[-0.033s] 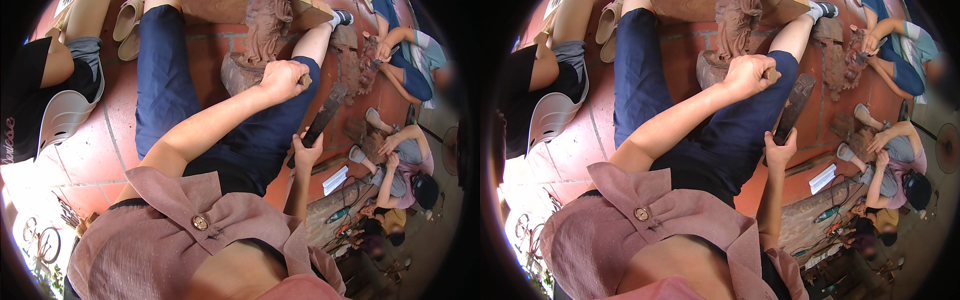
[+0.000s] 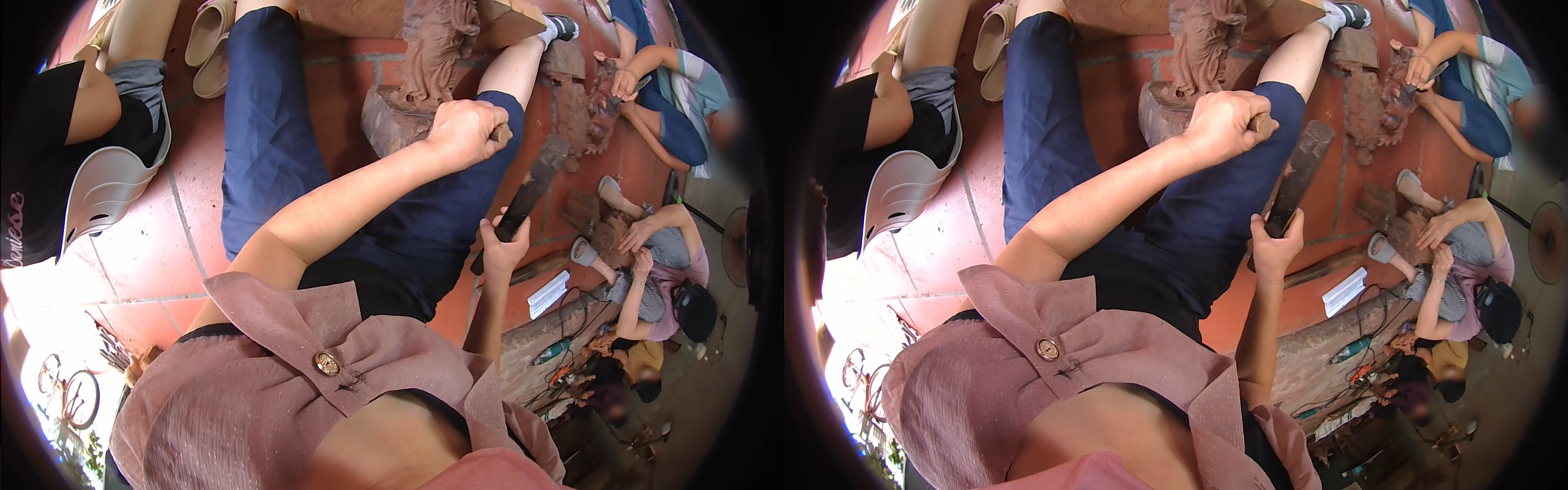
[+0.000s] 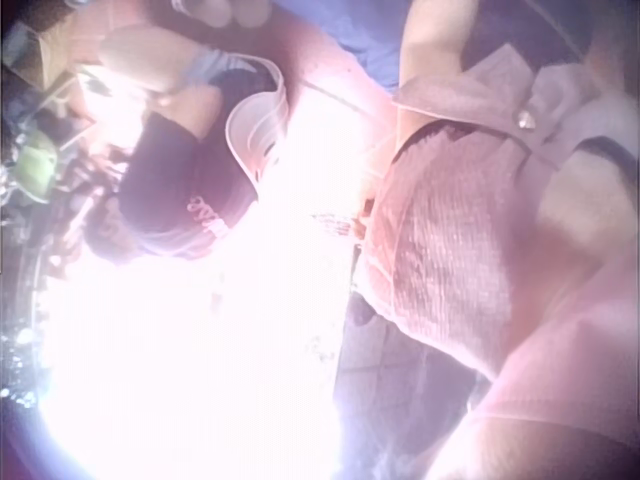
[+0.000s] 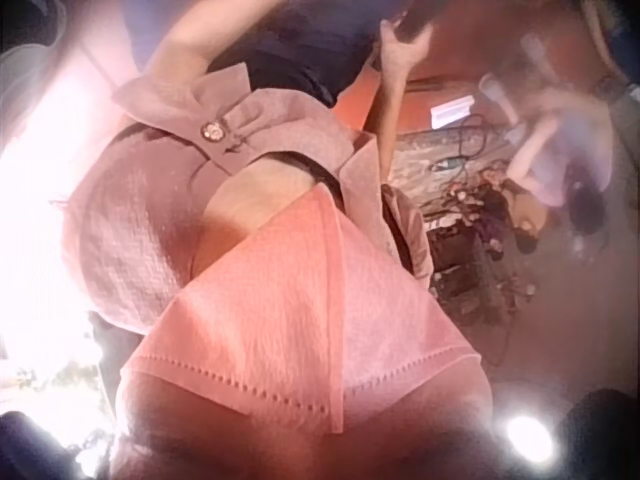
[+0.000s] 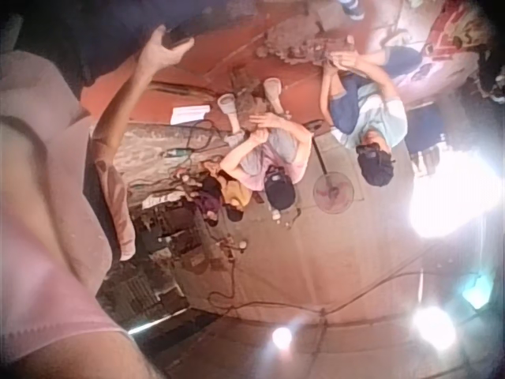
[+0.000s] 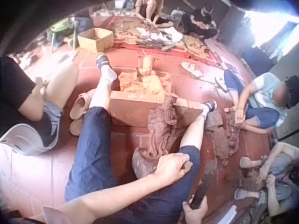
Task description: The person sits on the floor and carves a wooden object using a chisel and mallet. They repeatedly strike the chisel to shape the wood, occasionally adjusting the tool and the piece.
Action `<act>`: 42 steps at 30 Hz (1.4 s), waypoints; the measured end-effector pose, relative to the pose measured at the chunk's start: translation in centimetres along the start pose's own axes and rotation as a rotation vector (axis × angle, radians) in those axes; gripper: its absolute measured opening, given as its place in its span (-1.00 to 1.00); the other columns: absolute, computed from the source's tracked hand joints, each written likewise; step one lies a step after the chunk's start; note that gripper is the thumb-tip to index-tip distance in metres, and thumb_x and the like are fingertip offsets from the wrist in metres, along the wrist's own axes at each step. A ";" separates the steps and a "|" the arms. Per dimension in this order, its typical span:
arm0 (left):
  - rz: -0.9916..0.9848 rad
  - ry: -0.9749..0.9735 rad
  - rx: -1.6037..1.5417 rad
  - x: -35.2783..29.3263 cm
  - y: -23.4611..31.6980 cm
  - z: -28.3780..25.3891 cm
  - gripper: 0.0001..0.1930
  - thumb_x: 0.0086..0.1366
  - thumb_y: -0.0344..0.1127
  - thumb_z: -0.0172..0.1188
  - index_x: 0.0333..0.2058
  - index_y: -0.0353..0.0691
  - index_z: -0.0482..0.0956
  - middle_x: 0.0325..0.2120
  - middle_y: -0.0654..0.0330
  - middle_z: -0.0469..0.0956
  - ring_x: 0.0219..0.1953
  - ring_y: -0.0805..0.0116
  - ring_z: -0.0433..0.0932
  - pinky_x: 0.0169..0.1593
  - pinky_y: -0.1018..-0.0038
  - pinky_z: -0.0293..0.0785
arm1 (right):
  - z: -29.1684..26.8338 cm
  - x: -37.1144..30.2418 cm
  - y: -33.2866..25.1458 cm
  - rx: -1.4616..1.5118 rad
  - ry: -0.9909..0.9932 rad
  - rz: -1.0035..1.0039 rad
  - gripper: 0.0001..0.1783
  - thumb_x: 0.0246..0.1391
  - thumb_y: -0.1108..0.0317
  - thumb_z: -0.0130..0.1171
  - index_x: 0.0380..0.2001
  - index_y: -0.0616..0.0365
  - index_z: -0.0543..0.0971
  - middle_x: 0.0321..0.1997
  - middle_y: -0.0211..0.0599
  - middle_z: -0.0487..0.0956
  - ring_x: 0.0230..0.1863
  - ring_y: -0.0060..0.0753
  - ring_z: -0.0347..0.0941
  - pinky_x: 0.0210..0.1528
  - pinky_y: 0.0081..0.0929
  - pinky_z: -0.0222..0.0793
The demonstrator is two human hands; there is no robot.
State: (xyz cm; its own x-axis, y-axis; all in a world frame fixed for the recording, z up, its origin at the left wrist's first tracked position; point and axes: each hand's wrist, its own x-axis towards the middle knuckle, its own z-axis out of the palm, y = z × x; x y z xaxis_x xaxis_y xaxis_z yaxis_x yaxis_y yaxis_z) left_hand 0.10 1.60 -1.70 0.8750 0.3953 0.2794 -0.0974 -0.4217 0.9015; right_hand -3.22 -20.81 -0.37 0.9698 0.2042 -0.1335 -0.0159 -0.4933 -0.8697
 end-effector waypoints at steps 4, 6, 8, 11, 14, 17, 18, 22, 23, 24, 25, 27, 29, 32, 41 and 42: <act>-0.029 -0.002 -0.003 0.1 0.3 0.1 -0.74 0.09 -0.24 0.37 -0.62 -0.14 0.45 -0.61 0.21 0.54 -0.50 0.12 0.57 -0.42 0.28 0.45 | -0.1 -0.1 -0.7 0.221 0.038 -0.051 -0.61 -0.14 0.69 0.27 -0.20 0.21 0.43 -0.46 -0.51 0.39 -0.43 -0.70 0.33 -0.30 -0.68 0.33; -0.110 -0.006 0.016 0.6 0.1 0.1 -0.74 0.10 -0.23 0.37 -0.62 -0.13 0.47 -0.61 0.22 0.55 -0.50 0.12 0.58 -0.41 0.29 0.46 | -0.4 0.3 -0.5 0.257 0.041 -0.110 -0.62 -0.12 0.71 0.25 -0.19 0.23 0.43 -0.45 -0.50 0.39 -0.42 -0.69 0.34 -0.29 -0.68 0.34; -0.134 0.004 -0.037 0.9 0.3 -0.2 -0.74 0.10 -0.24 0.37 -0.62 -0.13 0.48 -0.60 0.22 0.56 -0.49 0.12 0.58 -0.41 0.29 0.45 | -0.3 0.7 -0.7 0.191 0.044 -0.134 -0.62 -0.12 0.70 0.24 -0.18 0.24 0.43 -0.46 -0.48 0.40 -0.42 -0.67 0.36 -0.28 -0.67 0.35; -0.127 0.008 0.005 1.0 -0.3 -0.2 -0.76 0.10 -0.26 0.36 -0.62 -0.13 0.48 -0.59 0.22 0.56 -0.48 0.11 0.58 -0.41 0.28 0.44 | 0.2 1.3 -2.5 -0.259 -0.018 -0.087 -0.64 -0.13 0.58 0.29 -0.20 0.23 0.46 -0.51 -0.42 0.40 -0.48 -0.58 0.36 -0.29 -0.57 0.38; -0.081 0.006 0.058 0.9 -1.4 -0.5 -0.76 0.10 -0.27 0.34 -0.62 -0.14 0.47 -0.59 0.21 0.56 -0.47 0.10 0.58 -0.41 0.28 0.43 | 0.8 1.7 -2.7 -0.364 -0.043 -0.084 -0.64 -0.15 0.53 0.32 -0.23 0.22 0.46 -0.53 -0.41 0.40 -0.51 -0.57 0.34 -0.32 -0.54 0.38; -0.093 -0.007 -0.004 0.5 -1.0 -0.5 -0.76 0.10 -0.27 0.33 -0.61 -0.15 0.45 -0.60 0.20 0.54 -0.46 0.09 0.57 -0.40 0.27 0.43 | 0.9 0.9 -1.4 -0.151 -0.007 -0.096 -0.63 -0.16 0.60 0.32 -0.22 0.21 0.46 -0.52 -0.47 0.39 -0.50 -0.64 0.32 -0.34 -0.61 0.35; -0.102 -0.013 0.016 0.4 -0.9 -0.5 -0.76 0.10 -0.27 0.32 -0.61 -0.15 0.45 -0.61 0.20 0.54 -0.46 0.09 0.57 -0.40 0.27 0.43 | 1.2 0.7 -0.9 -0.032 0.000 -0.105 -0.62 -0.16 0.63 0.31 -0.22 0.21 0.45 -0.52 -0.49 0.39 -0.50 -0.67 0.30 -0.35 -0.64 0.33; -0.060 0.010 0.026 0.3 0.4 -0.6 -0.74 0.11 -0.25 0.33 -0.62 -0.15 0.45 -0.63 0.19 0.52 -0.49 0.10 0.56 -0.42 0.27 0.42 | 1.1 1.1 -1.0 0.072 -0.005 -0.110 -0.57 -0.15 0.72 0.29 -0.17 0.21 0.43 -0.51 -0.55 0.37 -0.50 -0.74 0.28 -0.37 -0.72 0.29; -0.066 0.012 0.022 0.3 0.3 -0.6 -0.74 0.11 -0.25 0.33 -0.62 -0.15 0.45 -0.62 0.20 0.52 -0.49 0.11 0.56 -0.42 0.27 0.42 | 1.1 1.2 -1.4 0.058 -0.010 -0.102 -0.57 -0.15 0.71 0.29 -0.17 0.22 0.43 -0.51 -0.55 0.37 -0.50 -0.74 0.28 -0.37 -0.71 0.29; -0.071 0.015 0.019 0.3 0.3 -0.6 -0.75 0.11 -0.25 0.34 -0.62 -0.15 0.45 -0.62 0.20 0.53 -0.50 0.11 0.56 -0.42 0.27 0.42 | 1.2 1.2 -1.7 0.083 -0.008 -0.115 -0.57 -0.14 0.71 0.28 -0.16 0.22 0.43 -0.51 -0.54 0.38 -0.50 -0.74 0.29 -0.38 -0.71 0.30; -0.076 0.016 0.010 0.3 0.4 -0.5 -0.75 0.11 -0.25 0.34 -0.61 -0.14 0.46 -0.61 0.21 0.53 -0.50 0.12 0.57 -0.43 0.27 0.42 | 1.1 1.1 -2.0 0.104 -0.004 -0.128 -0.57 -0.14 0.72 0.28 -0.16 0.23 0.43 -0.51 -0.54 0.38 -0.50 -0.74 0.29 -0.38 -0.71 0.30; -0.138 0.004 -0.009 0.7 0.4 -0.7 -0.77 0.10 -0.26 0.35 -0.60 -0.14 0.47 -0.59 0.22 0.55 -0.48 0.13 0.57 -0.42 0.27 0.43 | 1.1 1.0 -2.5 0.149 0.000 -0.157 -0.58 -0.13 0.72 0.27 -0.15 0.24 0.43 -0.51 -0.52 0.39 -0.50 -0.74 0.30 -0.39 -0.71 0.30; -0.184 0.003 -0.027 1.1 0.3 -1.0 -0.78 0.09 -0.27 0.35 -0.60 -0.13 0.48 -0.59 0.23 0.56 -0.48 0.14 0.58 -0.41 0.28 0.44 | 1.3 0.9 -3.0 0.206 0.001 -0.197 -0.57 -0.12 0.72 0.26 -0.14 0.24 0.42 -0.51 -0.51 0.40 -0.51 -0.74 0.30 -0.40 -0.72 0.30; -0.205 0.009 -0.036 1.5 0.1 -1.1 -0.79 0.08 -0.29 0.36 -0.60 -0.13 0.49 -0.60 0.23 0.57 -0.49 0.13 0.58 -0.40 0.28 0.44 | 1.6 1.4 -3.1 0.121 -0.008 -0.116 -0.59 -0.11 0.67 0.28 -0.15 0.23 0.43 -0.50 -0.48 0.42 -0.50 -0.70 0.32 -0.38 -0.66 0.33; -0.209 -0.027 -0.033 1.4 0.2 -1.4 -0.86 -0.04 -0.37 0.34 -0.56 -0.10 0.52 -0.55 0.21 0.59 -0.41 0.13 0.60 -0.34 0.27 0.48 | 1.5 1.6 -1.9 -0.146 -0.013 -0.034 -0.56 -0.16 0.51 0.33 -0.14 0.21 0.45 -0.44 -0.29 0.51 -0.44 -0.43 0.44 -0.27 -0.46 0.39; -0.205 -0.026 -0.045 1.5 0.0 -1.5 -0.85 -0.02 -0.35 0.35 -0.56 -0.11 0.51 -0.56 0.21 0.59 -0.42 0.12 0.60 -0.35 0.27 0.47 | 1.5 1.6 -1.8 -0.155 -0.007 -0.046 -0.56 -0.16 0.51 0.33 -0.15 0.20 0.45 -0.43 -0.30 0.51 -0.44 -0.43 0.44 -0.27 -0.46 0.39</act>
State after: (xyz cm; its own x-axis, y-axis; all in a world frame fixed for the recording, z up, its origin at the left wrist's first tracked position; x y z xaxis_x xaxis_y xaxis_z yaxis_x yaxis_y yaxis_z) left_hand 0.65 3.41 -0.75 0.8905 0.4478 0.0811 0.0631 -0.2980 0.9525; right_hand -2.05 -18.33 0.27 0.9669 0.2351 -0.0992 0.0667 -0.6082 -0.7910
